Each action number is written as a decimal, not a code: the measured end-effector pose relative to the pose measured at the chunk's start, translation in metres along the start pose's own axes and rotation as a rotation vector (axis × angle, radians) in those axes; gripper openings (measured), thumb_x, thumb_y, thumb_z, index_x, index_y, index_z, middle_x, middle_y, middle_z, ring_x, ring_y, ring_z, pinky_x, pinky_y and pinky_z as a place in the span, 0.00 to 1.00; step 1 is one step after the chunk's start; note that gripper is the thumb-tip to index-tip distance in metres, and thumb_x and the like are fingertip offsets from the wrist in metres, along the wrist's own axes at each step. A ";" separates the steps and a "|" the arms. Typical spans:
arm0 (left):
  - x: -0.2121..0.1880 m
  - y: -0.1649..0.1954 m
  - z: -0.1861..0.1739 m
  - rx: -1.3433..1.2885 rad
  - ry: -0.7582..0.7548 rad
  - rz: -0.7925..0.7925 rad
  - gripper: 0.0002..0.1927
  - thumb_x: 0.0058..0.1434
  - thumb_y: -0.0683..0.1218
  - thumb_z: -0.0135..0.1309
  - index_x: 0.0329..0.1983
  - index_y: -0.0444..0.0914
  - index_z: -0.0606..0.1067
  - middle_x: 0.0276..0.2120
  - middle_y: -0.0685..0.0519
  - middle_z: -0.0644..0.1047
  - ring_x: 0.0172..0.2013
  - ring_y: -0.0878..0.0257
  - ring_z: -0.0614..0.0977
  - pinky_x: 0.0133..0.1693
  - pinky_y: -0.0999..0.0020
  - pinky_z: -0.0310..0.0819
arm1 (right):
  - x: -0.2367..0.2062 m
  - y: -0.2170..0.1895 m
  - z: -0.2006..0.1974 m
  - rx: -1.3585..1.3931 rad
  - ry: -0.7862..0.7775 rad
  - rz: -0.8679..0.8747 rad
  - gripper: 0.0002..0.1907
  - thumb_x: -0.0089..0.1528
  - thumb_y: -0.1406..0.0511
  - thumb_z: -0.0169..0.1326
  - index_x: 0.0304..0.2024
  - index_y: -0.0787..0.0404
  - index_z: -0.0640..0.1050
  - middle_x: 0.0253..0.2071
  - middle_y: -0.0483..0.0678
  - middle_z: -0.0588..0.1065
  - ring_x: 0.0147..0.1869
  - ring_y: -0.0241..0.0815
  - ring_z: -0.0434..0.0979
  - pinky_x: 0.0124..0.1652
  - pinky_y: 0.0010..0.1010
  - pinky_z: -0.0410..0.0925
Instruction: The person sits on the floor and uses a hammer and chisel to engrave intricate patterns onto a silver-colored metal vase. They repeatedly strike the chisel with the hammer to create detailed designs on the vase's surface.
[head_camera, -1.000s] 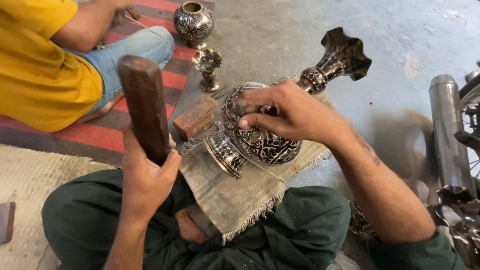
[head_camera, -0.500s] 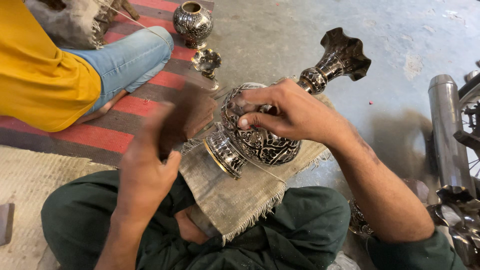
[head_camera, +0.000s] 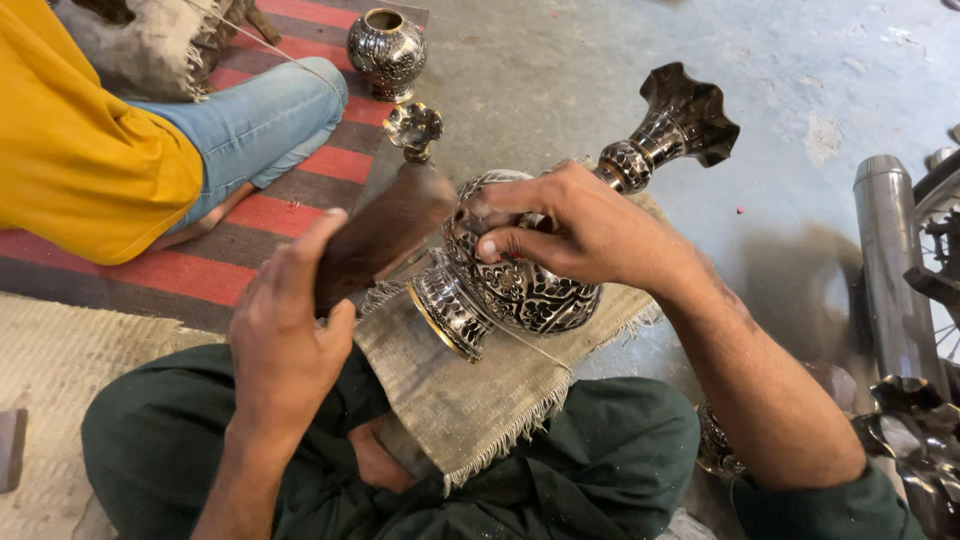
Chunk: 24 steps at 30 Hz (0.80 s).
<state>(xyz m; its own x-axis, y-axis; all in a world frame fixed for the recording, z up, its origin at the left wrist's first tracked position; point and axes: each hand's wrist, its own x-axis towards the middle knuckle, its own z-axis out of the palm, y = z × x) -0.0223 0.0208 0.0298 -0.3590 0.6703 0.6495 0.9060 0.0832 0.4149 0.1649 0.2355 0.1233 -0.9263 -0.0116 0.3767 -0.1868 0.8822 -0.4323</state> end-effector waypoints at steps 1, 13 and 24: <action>0.000 0.000 0.001 -0.111 0.008 -0.063 0.38 0.53 0.36 0.59 0.69 0.42 0.64 0.50 0.43 0.77 0.51 0.43 0.81 0.52 0.50 0.74 | 0.000 0.000 0.000 -0.004 -0.012 0.046 0.15 0.66 0.57 0.57 0.48 0.61 0.80 0.27 0.48 0.78 0.21 0.37 0.74 0.23 0.34 0.63; -0.002 -0.002 0.002 -0.078 -0.007 -0.107 0.39 0.51 0.37 0.61 0.67 0.44 0.64 0.42 0.45 0.76 0.43 0.45 0.81 0.46 0.52 0.75 | 0.001 0.004 0.000 0.008 -0.027 0.036 0.16 0.65 0.59 0.59 0.49 0.63 0.80 0.32 0.50 0.80 0.26 0.40 0.79 0.27 0.35 0.67; -0.004 -0.002 0.003 0.060 -0.033 0.024 0.44 0.49 0.35 0.60 0.71 0.46 0.63 0.44 0.45 0.77 0.48 0.45 0.80 0.49 0.51 0.73 | 0.002 -0.002 -0.006 0.029 -0.049 0.034 0.13 0.66 0.62 0.60 0.48 0.63 0.79 0.36 0.53 0.80 0.36 0.53 0.81 0.36 0.40 0.70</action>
<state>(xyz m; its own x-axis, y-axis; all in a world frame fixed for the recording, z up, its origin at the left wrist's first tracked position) -0.0221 0.0206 0.0243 -0.3301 0.6968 0.6368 0.9265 0.1102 0.3597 0.1652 0.2365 0.1295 -0.9469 -0.0057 0.3214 -0.1640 0.8685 -0.4677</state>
